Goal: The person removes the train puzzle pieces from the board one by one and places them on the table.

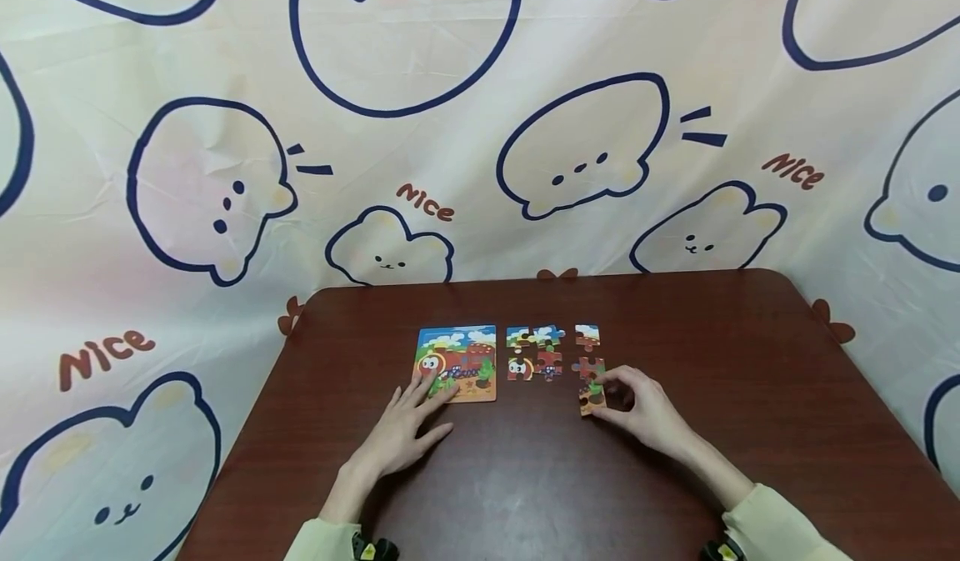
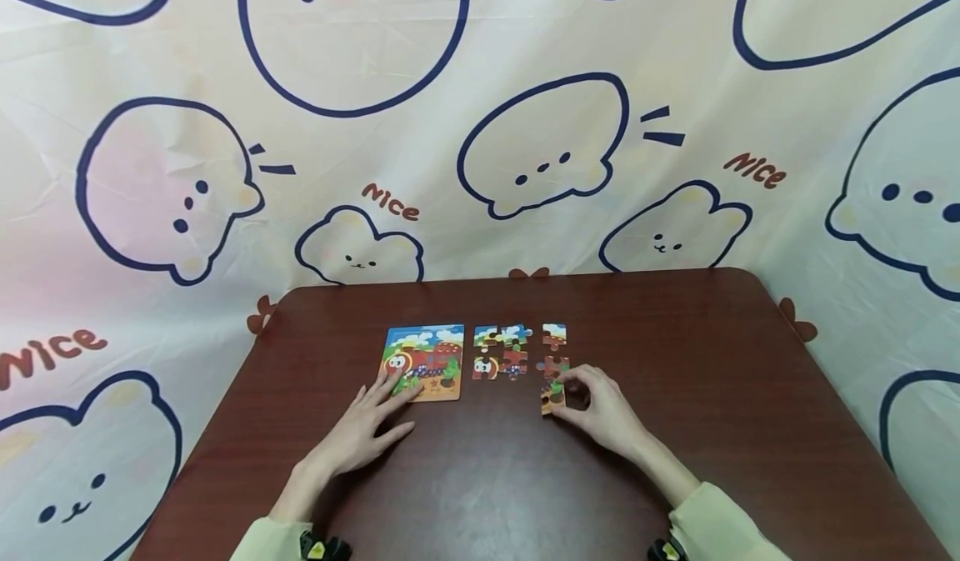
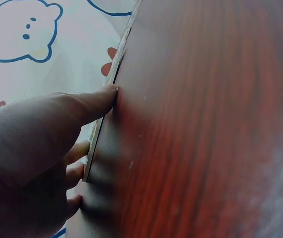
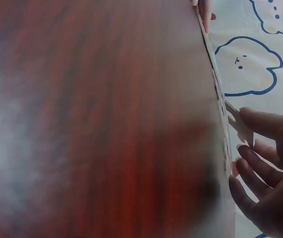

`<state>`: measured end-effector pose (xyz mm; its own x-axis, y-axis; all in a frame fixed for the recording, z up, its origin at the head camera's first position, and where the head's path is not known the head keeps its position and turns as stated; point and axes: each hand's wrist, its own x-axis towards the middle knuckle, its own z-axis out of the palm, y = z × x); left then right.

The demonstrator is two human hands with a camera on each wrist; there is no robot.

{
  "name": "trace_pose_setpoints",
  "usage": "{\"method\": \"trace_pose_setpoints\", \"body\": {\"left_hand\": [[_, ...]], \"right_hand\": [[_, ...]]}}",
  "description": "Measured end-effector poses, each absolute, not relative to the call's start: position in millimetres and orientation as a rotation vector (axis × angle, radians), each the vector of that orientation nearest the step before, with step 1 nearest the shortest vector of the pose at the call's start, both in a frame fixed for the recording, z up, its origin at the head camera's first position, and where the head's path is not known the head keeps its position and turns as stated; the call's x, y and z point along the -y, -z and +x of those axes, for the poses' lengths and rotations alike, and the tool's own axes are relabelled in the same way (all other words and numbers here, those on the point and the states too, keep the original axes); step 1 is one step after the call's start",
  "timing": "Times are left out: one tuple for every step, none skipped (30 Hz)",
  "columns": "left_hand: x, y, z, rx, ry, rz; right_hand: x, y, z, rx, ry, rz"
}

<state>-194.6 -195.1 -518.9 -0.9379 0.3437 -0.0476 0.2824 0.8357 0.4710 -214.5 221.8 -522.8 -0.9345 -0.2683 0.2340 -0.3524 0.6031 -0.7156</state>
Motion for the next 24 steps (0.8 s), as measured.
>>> {"method": "trace_pose_setpoints", "body": {"left_hand": [[195, 519, -195, -2.883, -0.709, 0.494], [195, 518, -195, -2.883, -0.708, 0.496], [195, 518, -195, -2.882, -0.705, 0.498], [195, 518, -194, -2.883, -0.705, 0.499], [195, 518, -194, -2.883, -0.704, 0.5], [195, 518, -194, -2.884, -0.706, 0.502], [195, 519, -194, -2.885, -0.707, 0.503], [195, 519, -194, -2.889, -0.713, 0.509], [195, 519, -194, -2.892, -0.717, 0.511], [195, 519, -193, -2.895, -0.727, 0.516], [195, 520, -193, -2.901, -0.734, 0.525], [195, 520, -193, -2.908, -0.742, 0.532], [195, 520, -193, -2.914, -0.746, 0.541], [195, 521, -193, -2.921, -0.751, 0.552], [195, 521, -193, -2.923, -0.748, 0.552], [195, 521, -193, -2.925, -0.746, 0.554], [195, 522, -193, -2.926, -0.739, 0.555], [194, 521, -193, -2.922, -0.733, 0.548], [194, 522, -193, -2.918, -0.725, 0.542], [194, 521, -193, -2.915, -0.719, 0.532], [193, 521, -193, -2.913, -0.711, 0.52], [193, 521, -192, -2.913, -0.706, 0.512], [193, 521, -192, -2.917, -0.704, 0.504], [193, 521, -191, -2.92, -0.701, 0.492]], "right_hand": [[-222, 524, -214, 2.727, -1.211, 0.524], [-223, 525, -214, 2.731, -1.176, 0.529], [-223, 526, -214, 2.732, -1.144, 0.531], [-223, 527, -214, 2.732, -1.114, 0.531], [-223, 527, -213, 2.731, -1.088, 0.529], [-223, 528, -213, 2.731, -1.066, 0.528], [-224, 529, -213, 2.73, -1.049, 0.527], [-224, 530, -213, 2.731, -1.038, 0.529], [-225, 530, -213, 2.732, -1.031, 0.525], [-226, 531, -212, 2.735, -1.022, 0.524], [-226, 531, -212, 2.735, -1.014, 0.527], [-227, 531, -213, 2.738, -1.006, 0.529], [-228, 532, -213, 2.739, -0.998, 0.534], [-228, 532, -213, 2.742, -0.99, 0.538], [-228, 532, -213, 2.745, -0.978, 0.54], [-229, 533, -213, 2.749, -0.962, 0.543], [-229, 533, -214, 2.754, -0.947, 0.542], [-229, 534, -214, 2.758, -0.932, 0.543], [-229, 535, -215, 2.763, -0.919, 0.542], [-229, 535, -215, 2.767, -0.908, 0.54], [-229, 536, -216, 2.768, -0.899, 0.542], [-228, 536, -216, 2.77, -0.895, 0.546], [-228, 537, -216, 2.772, -0.896, 0.549], [-228, 537, -216, 2.773, -0.898, 0.558]]}}
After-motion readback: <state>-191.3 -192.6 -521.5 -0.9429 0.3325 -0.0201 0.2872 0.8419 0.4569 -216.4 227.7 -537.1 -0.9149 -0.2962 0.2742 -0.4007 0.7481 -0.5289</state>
